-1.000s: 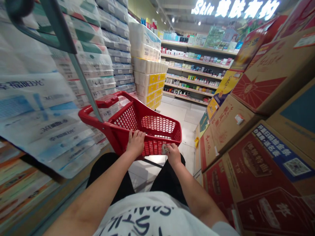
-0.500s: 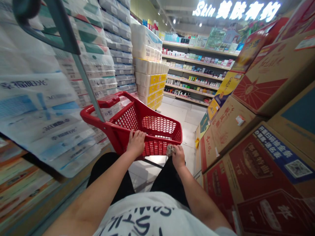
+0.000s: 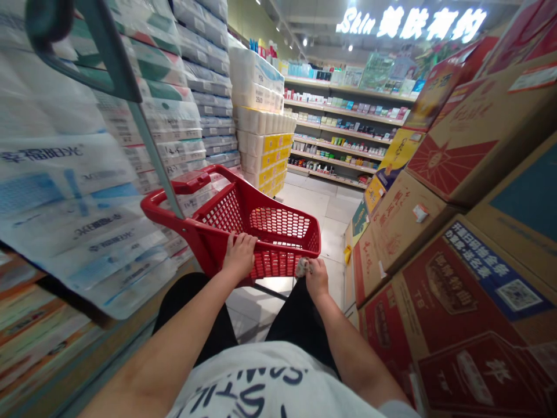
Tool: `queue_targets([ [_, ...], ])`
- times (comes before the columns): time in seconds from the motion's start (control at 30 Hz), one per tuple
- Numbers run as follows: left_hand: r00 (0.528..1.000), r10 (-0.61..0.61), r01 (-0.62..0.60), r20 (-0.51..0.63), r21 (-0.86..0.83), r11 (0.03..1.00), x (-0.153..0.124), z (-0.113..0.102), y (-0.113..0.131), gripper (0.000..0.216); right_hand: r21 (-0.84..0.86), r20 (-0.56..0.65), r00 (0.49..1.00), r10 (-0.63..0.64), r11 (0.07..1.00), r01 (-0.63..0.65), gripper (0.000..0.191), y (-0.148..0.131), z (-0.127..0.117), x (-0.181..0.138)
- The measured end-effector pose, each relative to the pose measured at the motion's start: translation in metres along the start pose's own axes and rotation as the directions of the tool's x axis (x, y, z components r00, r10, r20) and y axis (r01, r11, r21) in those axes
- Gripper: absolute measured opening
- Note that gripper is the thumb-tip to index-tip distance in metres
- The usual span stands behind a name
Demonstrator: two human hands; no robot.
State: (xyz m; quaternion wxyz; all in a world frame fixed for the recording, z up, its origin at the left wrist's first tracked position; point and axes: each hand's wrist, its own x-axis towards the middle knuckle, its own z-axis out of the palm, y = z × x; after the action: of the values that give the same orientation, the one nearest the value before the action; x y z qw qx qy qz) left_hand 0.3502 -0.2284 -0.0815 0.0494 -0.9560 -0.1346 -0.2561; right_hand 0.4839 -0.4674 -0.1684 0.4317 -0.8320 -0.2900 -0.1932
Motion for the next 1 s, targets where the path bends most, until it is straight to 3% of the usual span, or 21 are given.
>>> queue_targets([
  [0.13,1.0,0.003,-0.003,0.004,0.011,1.0,0.0,0.001,-0.001,0.045,0.015,-0.085,0.996,0.001,1.0,0.001,0.025,0.006,0.0,0.0],
  [0.27,1.0,0.009,-0.009,0.005,0.012,1.0,0.0,0.002,-0.002,0.045,-0.056,0.021,0.999,0.036,0.998,-0.035,0.021,0.008,0.002,-0.001],
  [0.47,1.0,0.012,-0.012,0.005,-0.005,1.0,0.0,0.003,-0.003,0.046,0.007,0.015,0.995,-0.102,0.995,0.102,0.025,-0.014,0.009,0.009],
  [0.6,1.0,0.003,-0.003,0.005,-0.018,1.0,0.0,0.003,-0.004,0.046,-0.075,0.134,0.988,-0.083,0.993,0.094,0.022,-0.024,0.014,0.015],
  [0.77,1.0,0.016,-0.016,-0.007,-0.034,0.999,-0.001,0.002,-0.004,0.047,-0.041,0.146,0.976,-0.159,0.985,0.167,0.022,-0.037,0.015,0.018],
  [0.9,1.0,0.008,-0.007,0.004,-0.036,0.999,-0.001,0.001,-0.004,0.047,-0.109,0.263,0.955,-0.141,0.979,0.175,0.027,-0.048,0.015,0.016],
  [1.0,1.0,0.001,-0.001,0.015,-0.04,0.999,-0.001,0.001,-0.004,0.047,-0.078,0.235,0.953,-0.191,0.974,0.215,0.031,-0.057,0.017,0.016],
])
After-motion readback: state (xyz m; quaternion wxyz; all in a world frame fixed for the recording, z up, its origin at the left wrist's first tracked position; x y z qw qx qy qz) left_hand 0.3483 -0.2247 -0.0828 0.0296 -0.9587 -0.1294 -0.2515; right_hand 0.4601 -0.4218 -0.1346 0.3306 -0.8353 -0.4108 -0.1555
